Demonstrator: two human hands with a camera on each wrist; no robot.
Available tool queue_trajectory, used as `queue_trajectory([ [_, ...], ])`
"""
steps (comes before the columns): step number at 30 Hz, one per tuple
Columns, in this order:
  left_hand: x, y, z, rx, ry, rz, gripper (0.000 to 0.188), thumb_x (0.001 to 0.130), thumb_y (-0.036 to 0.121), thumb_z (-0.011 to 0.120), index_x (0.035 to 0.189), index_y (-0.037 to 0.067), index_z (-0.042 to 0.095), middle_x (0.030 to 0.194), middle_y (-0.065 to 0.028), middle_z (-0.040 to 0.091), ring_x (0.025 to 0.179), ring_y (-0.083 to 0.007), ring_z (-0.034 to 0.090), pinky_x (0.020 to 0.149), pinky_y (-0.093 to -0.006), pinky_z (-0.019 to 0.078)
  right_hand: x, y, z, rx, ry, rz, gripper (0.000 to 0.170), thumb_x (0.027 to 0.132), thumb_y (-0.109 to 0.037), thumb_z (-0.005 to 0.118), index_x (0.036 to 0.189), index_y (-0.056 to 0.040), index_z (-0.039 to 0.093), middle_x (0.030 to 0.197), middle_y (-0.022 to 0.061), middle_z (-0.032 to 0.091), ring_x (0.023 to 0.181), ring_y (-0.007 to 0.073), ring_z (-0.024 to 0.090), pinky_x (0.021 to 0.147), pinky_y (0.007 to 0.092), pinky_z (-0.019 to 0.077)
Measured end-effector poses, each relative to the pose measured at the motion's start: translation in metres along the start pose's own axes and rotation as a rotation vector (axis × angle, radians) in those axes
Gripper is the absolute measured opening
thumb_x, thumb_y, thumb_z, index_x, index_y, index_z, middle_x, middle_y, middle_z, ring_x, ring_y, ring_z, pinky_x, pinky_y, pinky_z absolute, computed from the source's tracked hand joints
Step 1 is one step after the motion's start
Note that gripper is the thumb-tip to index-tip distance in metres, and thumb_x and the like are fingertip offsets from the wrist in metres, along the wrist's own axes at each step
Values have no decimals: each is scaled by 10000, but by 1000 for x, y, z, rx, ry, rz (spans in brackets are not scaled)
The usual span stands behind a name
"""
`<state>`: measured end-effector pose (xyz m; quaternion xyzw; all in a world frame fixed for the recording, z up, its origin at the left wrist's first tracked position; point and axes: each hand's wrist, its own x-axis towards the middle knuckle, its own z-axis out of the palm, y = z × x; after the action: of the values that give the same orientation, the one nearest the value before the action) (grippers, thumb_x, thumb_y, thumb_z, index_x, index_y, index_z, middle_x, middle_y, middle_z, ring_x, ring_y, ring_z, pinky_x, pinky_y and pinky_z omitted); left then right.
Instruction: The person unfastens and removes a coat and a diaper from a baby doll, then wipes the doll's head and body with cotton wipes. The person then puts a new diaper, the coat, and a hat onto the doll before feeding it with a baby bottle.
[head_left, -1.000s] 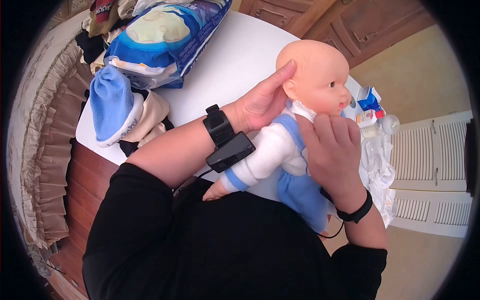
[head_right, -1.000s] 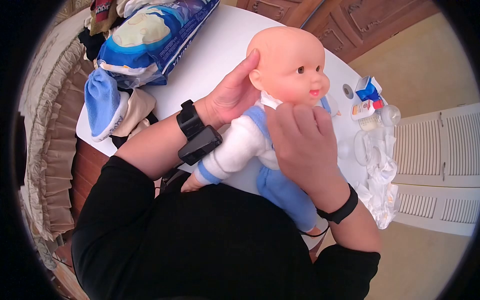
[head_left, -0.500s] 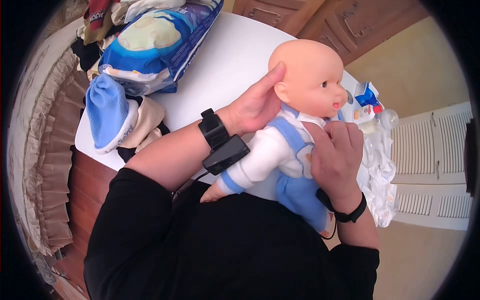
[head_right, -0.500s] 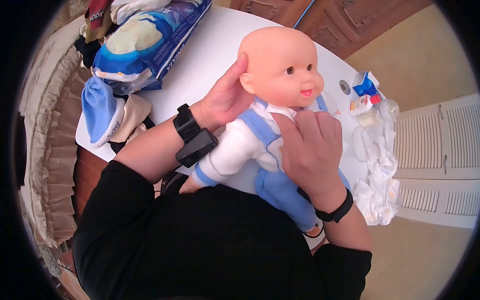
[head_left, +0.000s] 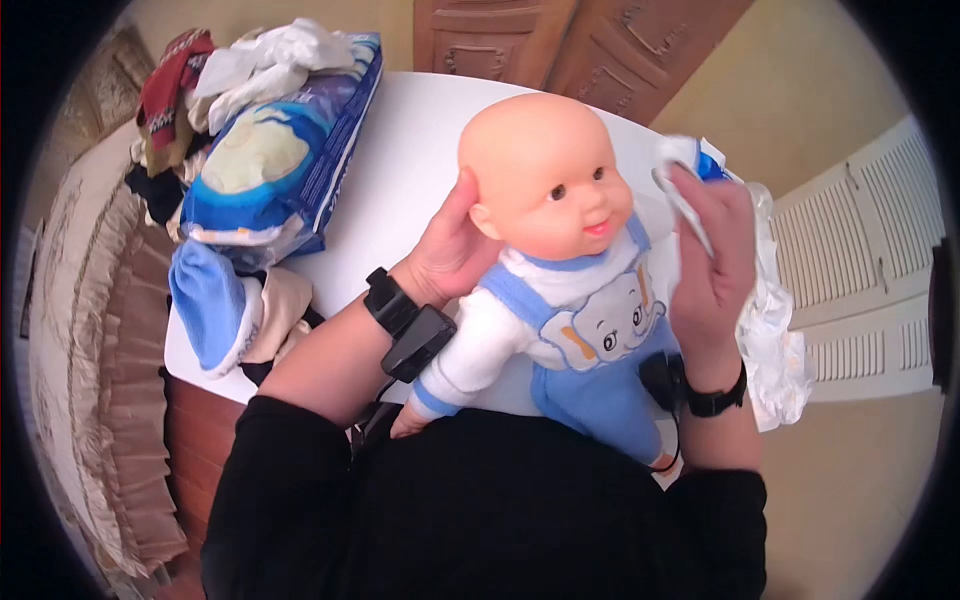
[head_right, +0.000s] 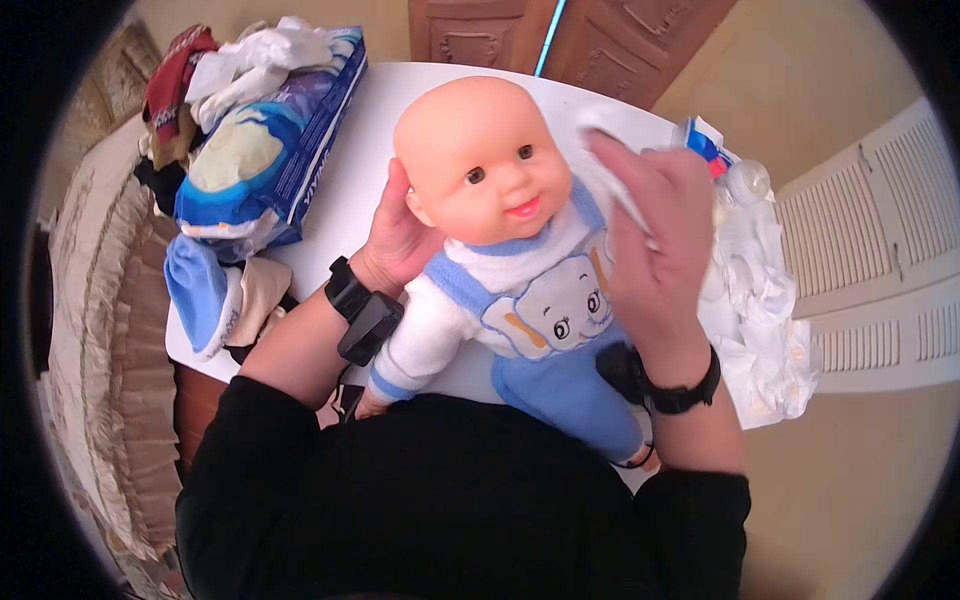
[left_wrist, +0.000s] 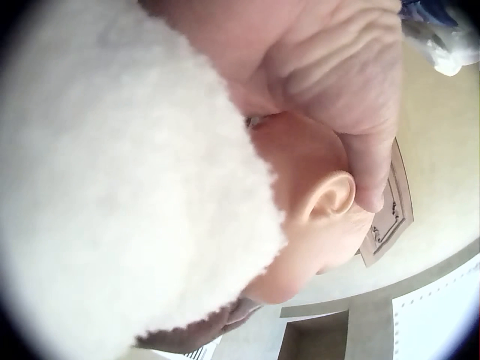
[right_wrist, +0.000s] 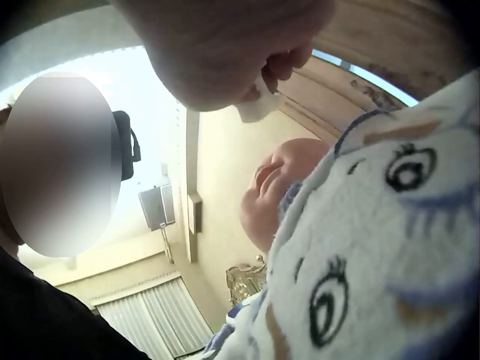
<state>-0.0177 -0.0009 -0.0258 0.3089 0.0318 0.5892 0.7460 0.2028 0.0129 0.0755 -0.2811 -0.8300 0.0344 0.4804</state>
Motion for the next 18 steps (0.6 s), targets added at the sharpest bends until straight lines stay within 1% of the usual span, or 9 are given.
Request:
queue_trajectory([
  [1, 1, -1, 0, -11, 5, 5, 811, 901, 559, 554, 1487, 91, 247, 1518, -124, 319, 1390, -288, 320, 1163, -454, 244, 9, -1, 3, -8, -48, -115, 436, 746, 55, 518, 1128, -75, 682, 853, 85, 506, 817, 262, 493, 748, 349, 413],
  [2, 3, -4, 2, 35, 71, -8, 822, 888, 571, 566, 1484, 96, 259, 1514, -119, 329, 1385, -290, 329, 1157, -459, 256, 17, -1, 6, -20, -31, -95, 436, 746, 55, 518, 1128, -75, 682, 853, 85, 506, 817, 262, 493, 748, 349, 413],
  [4, 1, -2, -1, 51, 58, -7, 827, 882, 577, 571, 1482, 96, 267, 1511, -116, 336, 1381, -289, 336, 1152, -462, 265, 30, 2, 14, -26, -136, -222, 421, 778, 57, 500, 1126, -90, 684, 849, 82, 518, 825, 264, 494, 762, 358, 414],
  [5, 0, -1, -3, 63, 52, 25, 832, 876, 582, 576, 1479, 95, 275, 1507, -113, 344, 1377, -288, 343, 1148, -464, 273, 32, 9, 18, -36, -124, -203, 421, 778, 57, 500, 1126, -90, 684, 849, 82, 518, 825, 264, 494, 762, 358, 414],
  [8, 0, -4, -7, 36, 102, 35, 828, 861, 612, 578, 1472, 122, 308, 1499, -105, 358, 1365, -291, 360, 1137, -483, 286, 25, 27, 25, 38, -166, 42, 397, 780, 52, 505, 1113, -75, 679, 833, 96, 532, 832, 281, 496, 753, 361, 420],
  [9, 0, -3, -7, 73, 107, 53, 821, 855, 628, 575, 1469, 145, 324, 1499, -97, 357, 1362, -296, 363, 1134, -502, 285, 19, 30, 25, 34, -158, 53, 397, 780, 52, 505, 1113, -75, 679, 833, 96, 532, 832, 281, 496, 753, 361, 420],
  [10, 0, -3, -7, 10, 73, 44, 831, 864, 621, 564, 1467, 108, 313, 1488, -109, 377, 1359, -280, 372, 1138, -456, 291, 13, 33, 24, 49, -189, 66, 389, 780, 55, 506, 1107, -65, 678, 832, 97, 530, 832, 283, 496, 752, 363, 421],
  [12, 0, -1, -10, 59, 117, 61, 827, 869, 627, 550, 1467, 108, 312, 1487, -108, 378, 1359, -280, 372, 1137, -455, 292, 0, 35, 21, 66, -217, 94, 380, 780, 58, 506, 1101, -54, 676, 831, 98, 529, 831, 285, 496, 752, 366, 423],
  [18, 3, -2, -10, 121, 171, 95, 797, 884, 629, 527, 1467, 128, 319, 1489, -97, 371, 1360, -282, 369, 1136, -465, 292, -34, 19, 4, -126, -238, 20, 401, 735, 51, 531, 1097, -58, 665, 827, 92, 518, 820, 298, 498, 734, 390, 429],
])
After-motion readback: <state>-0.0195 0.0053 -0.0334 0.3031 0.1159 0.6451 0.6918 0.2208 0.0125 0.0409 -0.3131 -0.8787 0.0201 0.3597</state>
